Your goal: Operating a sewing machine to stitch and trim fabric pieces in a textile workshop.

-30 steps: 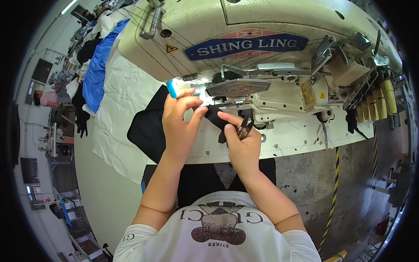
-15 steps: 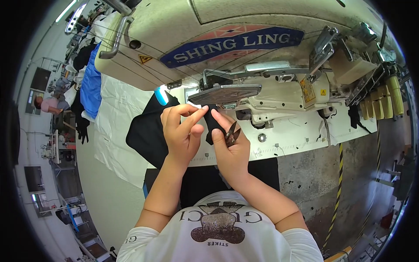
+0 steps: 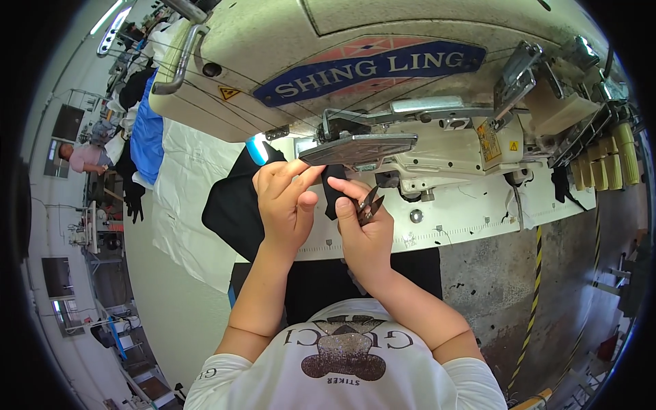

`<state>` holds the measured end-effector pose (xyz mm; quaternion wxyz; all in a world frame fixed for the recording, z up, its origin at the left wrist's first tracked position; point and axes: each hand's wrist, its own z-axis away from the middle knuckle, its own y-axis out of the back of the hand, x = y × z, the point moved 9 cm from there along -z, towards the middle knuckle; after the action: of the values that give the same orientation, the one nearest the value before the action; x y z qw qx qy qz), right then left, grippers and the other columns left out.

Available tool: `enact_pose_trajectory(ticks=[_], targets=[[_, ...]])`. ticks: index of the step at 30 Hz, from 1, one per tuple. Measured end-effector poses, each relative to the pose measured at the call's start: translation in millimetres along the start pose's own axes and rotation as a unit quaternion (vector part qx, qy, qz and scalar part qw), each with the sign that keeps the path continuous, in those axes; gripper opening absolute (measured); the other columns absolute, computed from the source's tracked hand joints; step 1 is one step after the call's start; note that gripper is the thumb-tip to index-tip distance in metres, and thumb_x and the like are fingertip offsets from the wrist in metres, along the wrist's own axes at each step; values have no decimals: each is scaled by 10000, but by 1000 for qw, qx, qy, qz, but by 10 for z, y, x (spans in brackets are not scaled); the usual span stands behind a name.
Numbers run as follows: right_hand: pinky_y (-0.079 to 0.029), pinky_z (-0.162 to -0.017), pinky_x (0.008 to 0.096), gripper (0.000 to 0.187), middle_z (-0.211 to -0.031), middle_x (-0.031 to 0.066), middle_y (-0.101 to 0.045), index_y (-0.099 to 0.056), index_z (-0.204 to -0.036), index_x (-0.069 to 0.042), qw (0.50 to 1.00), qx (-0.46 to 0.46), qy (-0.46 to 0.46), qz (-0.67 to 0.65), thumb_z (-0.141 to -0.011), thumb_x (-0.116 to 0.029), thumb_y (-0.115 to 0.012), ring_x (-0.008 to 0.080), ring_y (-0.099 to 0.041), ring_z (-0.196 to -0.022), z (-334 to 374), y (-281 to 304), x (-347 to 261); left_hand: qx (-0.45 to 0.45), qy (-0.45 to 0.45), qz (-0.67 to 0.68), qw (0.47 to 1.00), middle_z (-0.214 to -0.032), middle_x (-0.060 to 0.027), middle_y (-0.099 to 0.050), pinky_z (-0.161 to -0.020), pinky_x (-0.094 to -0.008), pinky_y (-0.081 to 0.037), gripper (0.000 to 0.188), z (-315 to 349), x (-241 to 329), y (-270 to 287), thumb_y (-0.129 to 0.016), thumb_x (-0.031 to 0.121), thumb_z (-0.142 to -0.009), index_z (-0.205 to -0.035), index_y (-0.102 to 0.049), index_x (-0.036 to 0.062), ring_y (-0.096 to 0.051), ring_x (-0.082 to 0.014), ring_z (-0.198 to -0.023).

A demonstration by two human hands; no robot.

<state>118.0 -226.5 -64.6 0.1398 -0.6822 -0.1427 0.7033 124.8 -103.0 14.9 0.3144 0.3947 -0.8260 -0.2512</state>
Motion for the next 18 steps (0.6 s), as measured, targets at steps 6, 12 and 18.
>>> enact_pose_trajectory(ticks=[6,12,18], targets=[[-301,-494,187,212,-789,-35,-510,-636,-1130,-8,1000,-3,13,9,-976,-126,-552,11,-395,-550,2,28,9,-8,-6,-1,1000,-1112,21,-671,-879,-351,-352,455,16,-9,15,-445,472,-971,-1036,-703,103,-558,-189,-929],[-374,-624,202,189,-999,9,-584,-663,-1095,-16,999,4,17,36,-968,-108,-557,41,-447,-696,-6,67,-28,-8,-13,-14,1000,-1127,17,-666,-884,-354,-348,468,33,12,21,-442,480,-968,-1056,-697,98,-554,-193,-943],[-372,-633,200,186,-1009,9,-595,-664,-1094,-19,999,9,28,40,-964,-109,-566,40,-442,-702,-18,58,-34,-9,-14,-4,1000,-1138,13,-651,-889,-369,-344,471,42,23,34,-437,485,-966,-1081,-685,102,-543,-206,-959]])
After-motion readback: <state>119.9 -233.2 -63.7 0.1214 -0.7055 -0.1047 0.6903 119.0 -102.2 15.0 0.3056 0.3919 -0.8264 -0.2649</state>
